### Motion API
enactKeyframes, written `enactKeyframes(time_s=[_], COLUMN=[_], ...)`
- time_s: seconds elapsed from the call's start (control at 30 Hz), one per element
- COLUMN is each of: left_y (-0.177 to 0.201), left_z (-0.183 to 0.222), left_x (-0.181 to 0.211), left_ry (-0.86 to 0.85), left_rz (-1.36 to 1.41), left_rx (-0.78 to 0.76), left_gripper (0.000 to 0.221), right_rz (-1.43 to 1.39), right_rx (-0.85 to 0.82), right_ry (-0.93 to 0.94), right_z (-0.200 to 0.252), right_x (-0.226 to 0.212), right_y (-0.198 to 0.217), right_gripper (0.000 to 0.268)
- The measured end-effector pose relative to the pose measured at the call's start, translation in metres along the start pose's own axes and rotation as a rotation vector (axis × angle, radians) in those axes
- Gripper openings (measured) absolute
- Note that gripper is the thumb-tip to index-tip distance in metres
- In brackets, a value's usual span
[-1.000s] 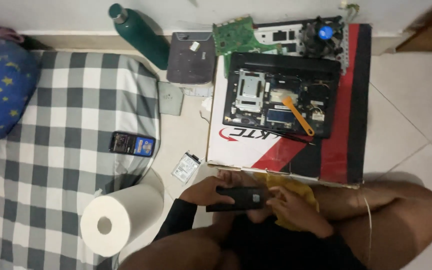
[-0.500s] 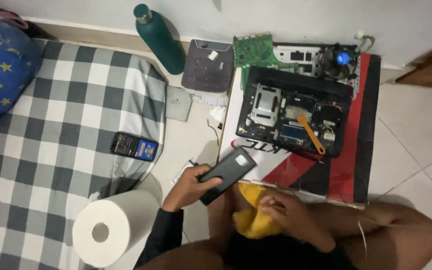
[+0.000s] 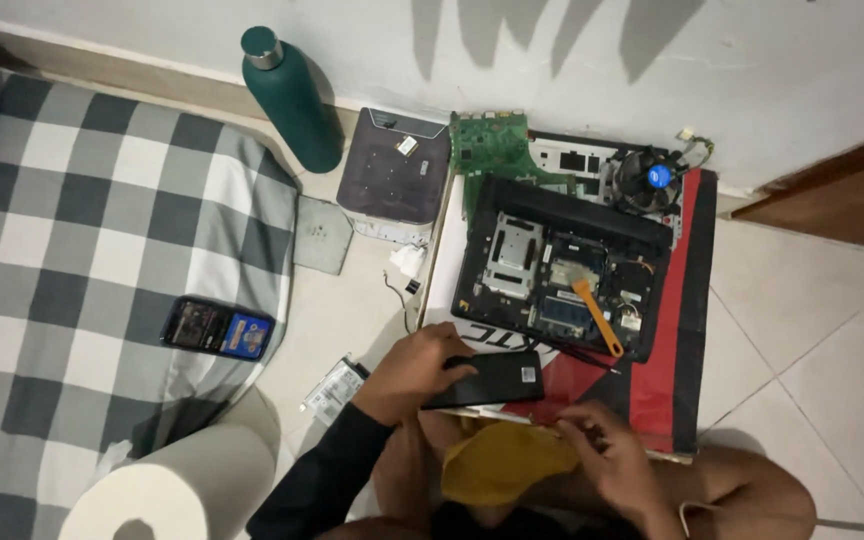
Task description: Cleaning laptop components including the cooling fan and hard drive using a brush and a cloth.
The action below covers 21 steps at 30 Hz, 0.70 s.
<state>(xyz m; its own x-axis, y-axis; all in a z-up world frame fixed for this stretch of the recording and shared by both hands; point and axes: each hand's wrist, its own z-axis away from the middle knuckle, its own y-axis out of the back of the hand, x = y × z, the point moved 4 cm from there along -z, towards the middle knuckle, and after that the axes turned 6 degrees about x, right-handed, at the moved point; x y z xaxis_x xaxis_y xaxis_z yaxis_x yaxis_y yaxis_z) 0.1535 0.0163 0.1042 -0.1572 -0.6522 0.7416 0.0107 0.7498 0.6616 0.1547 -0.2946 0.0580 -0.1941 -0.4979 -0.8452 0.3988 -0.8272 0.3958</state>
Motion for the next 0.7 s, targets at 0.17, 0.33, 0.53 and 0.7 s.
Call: enactKeyframes(time_s=[0.17, 0.33, 0.53, 0.7], left_y=[0.041, 0.045, 0.036, 0.041], left_z=[-0.041, -0.131, -0.198, -0.211], left_x=[-0.002, -0.068, -0.110, -0.124], left_ry=[0.029, 0.090, 0.339, 0.522], left_rz=[0.073, 0.281, 0.375, 0.565], left_rx=[0.108, 0.452, 0.553, 0.549], left_gripper=[0.016, 0.011, 0.035, 0.035], right_rz=[0.327, 0.461, 0.442, 0.220], right_rx=[0.489, 0.636, 0.648, 0.682], right_ry=[0.303, 0.455, 0.415, 0.409], right_z=[-0.024, -0.068, -0.086, -0.088], right_x=[-0.070, -0.068, -0.030, -0.055], right_y=[0.029, 0.022, 0.017, 0.040], right_gripper=[0.011, 0.038, 0.044, 0.050])
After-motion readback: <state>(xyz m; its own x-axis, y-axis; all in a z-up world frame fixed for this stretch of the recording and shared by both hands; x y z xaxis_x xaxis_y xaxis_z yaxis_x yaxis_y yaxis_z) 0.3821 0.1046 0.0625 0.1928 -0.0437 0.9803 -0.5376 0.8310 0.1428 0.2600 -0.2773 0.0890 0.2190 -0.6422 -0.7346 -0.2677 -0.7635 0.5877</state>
